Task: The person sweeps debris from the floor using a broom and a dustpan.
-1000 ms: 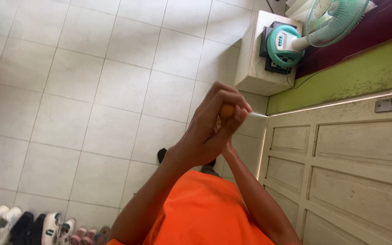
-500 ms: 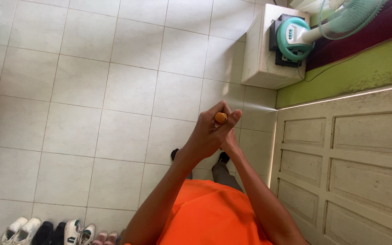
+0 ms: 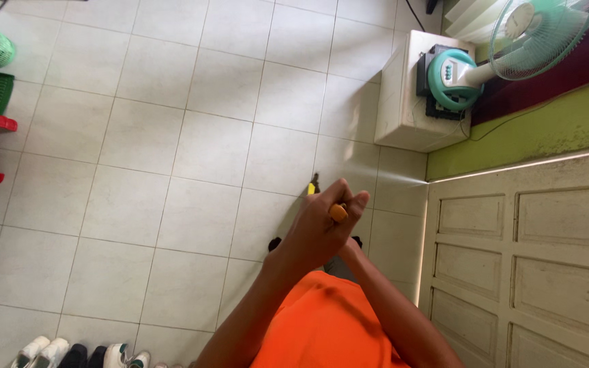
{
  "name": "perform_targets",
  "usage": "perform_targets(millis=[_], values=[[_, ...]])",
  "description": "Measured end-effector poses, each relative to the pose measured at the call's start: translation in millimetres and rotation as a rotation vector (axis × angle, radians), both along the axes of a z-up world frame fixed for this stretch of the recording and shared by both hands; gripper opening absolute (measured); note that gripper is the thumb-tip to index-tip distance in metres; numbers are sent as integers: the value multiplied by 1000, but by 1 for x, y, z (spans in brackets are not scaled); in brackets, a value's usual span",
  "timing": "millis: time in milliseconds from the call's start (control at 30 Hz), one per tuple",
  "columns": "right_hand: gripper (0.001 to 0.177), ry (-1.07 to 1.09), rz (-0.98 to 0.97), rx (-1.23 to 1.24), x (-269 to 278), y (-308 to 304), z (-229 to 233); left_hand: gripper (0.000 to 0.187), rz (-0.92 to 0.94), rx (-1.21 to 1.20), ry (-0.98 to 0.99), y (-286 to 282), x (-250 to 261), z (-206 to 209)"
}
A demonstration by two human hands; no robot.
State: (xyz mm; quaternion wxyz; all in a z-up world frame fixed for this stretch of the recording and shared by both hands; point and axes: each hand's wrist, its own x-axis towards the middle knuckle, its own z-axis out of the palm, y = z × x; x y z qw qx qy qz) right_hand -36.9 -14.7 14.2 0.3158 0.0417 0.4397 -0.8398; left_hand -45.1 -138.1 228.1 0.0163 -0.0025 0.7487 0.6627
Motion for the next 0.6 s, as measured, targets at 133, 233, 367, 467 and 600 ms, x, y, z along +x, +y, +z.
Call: perform_targets(millis=[133,233,367,467,600], values=[[42,425,-21,142,0,-10,27,36,0,-88,193,6,7,0],[42,430,-27,130,3,-20,45,34,-44,-108,294,4,11,-1],[42,375,-14,126,-2,-23,56,35,-87,-126,257,2,14,2],[42,356,-5,144,-6,-29,62,40,-104,-99,269,-7,15,9],[43,331,-5,182,-18,-31,74,47,-118,-104,376,-17,10,23]])
